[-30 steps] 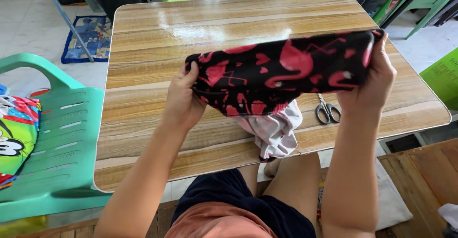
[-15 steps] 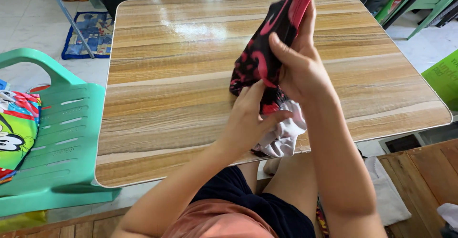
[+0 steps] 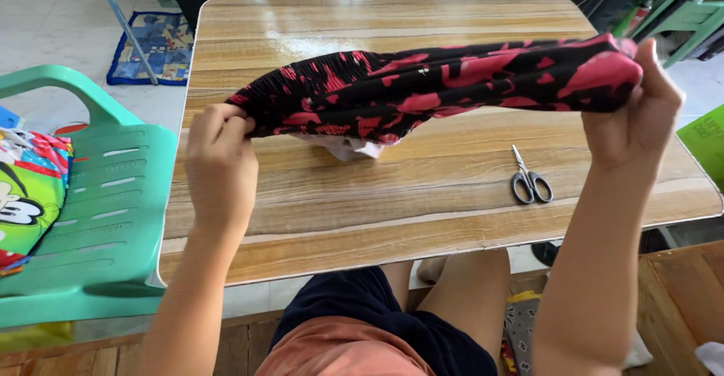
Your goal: The person uses scissors to trim threads and edges on a pair of patterned shorts, then folds them. They then unfold and fold a second pair of patterned shorts.
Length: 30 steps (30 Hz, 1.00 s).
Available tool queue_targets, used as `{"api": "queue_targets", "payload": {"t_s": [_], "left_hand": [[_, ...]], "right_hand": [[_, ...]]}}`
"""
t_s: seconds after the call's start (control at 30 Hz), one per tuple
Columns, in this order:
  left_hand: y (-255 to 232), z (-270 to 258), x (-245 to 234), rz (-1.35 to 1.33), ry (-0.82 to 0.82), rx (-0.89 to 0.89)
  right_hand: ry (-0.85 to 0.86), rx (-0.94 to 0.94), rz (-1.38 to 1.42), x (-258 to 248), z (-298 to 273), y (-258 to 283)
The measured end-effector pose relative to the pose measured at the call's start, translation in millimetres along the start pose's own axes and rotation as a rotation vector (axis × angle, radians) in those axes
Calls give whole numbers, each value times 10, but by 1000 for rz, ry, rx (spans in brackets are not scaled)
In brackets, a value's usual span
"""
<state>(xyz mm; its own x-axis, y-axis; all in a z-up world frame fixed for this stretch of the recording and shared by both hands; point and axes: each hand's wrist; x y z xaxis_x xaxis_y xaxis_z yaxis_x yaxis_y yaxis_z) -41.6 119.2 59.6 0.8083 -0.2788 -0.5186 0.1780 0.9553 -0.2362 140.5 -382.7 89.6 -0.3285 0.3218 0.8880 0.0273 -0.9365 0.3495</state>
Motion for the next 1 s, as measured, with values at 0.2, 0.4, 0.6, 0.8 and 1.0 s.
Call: {"api": "queue_targets", "payload": {"t_s": [0.2, 0.4, 0.6, 0.8, 1.0], "left_hand": [[-104, -243, 252, -658, 125, -145], [-146, -630, 659, -387, 116, -454], [-14, -635, 620, -632, 826, -911], [442, -69, 451, -1426, 277, -1192], [840, 154, 357, -2225, 432, -987]], "right_hand": [[-195, 251, -210, -309, -128, -877], [-190, 477, -674, -128, -435, -1541], [-52, 304, -1662, -32, -425, -1565], [-106, -42, -594, 43, -44, -850], [4, 112, -226, 13, 97, -597]]}}
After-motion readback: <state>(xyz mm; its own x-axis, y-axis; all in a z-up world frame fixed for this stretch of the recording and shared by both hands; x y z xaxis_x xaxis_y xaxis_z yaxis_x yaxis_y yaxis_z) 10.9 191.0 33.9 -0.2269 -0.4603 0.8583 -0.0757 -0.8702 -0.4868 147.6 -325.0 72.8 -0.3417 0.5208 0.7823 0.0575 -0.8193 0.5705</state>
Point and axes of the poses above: each hand's wrist, its own z-axis towards the middle knuckle, its own x-axis out of the palm, y = z × x, and after that the axes turned 3 degrees about z, right-handed
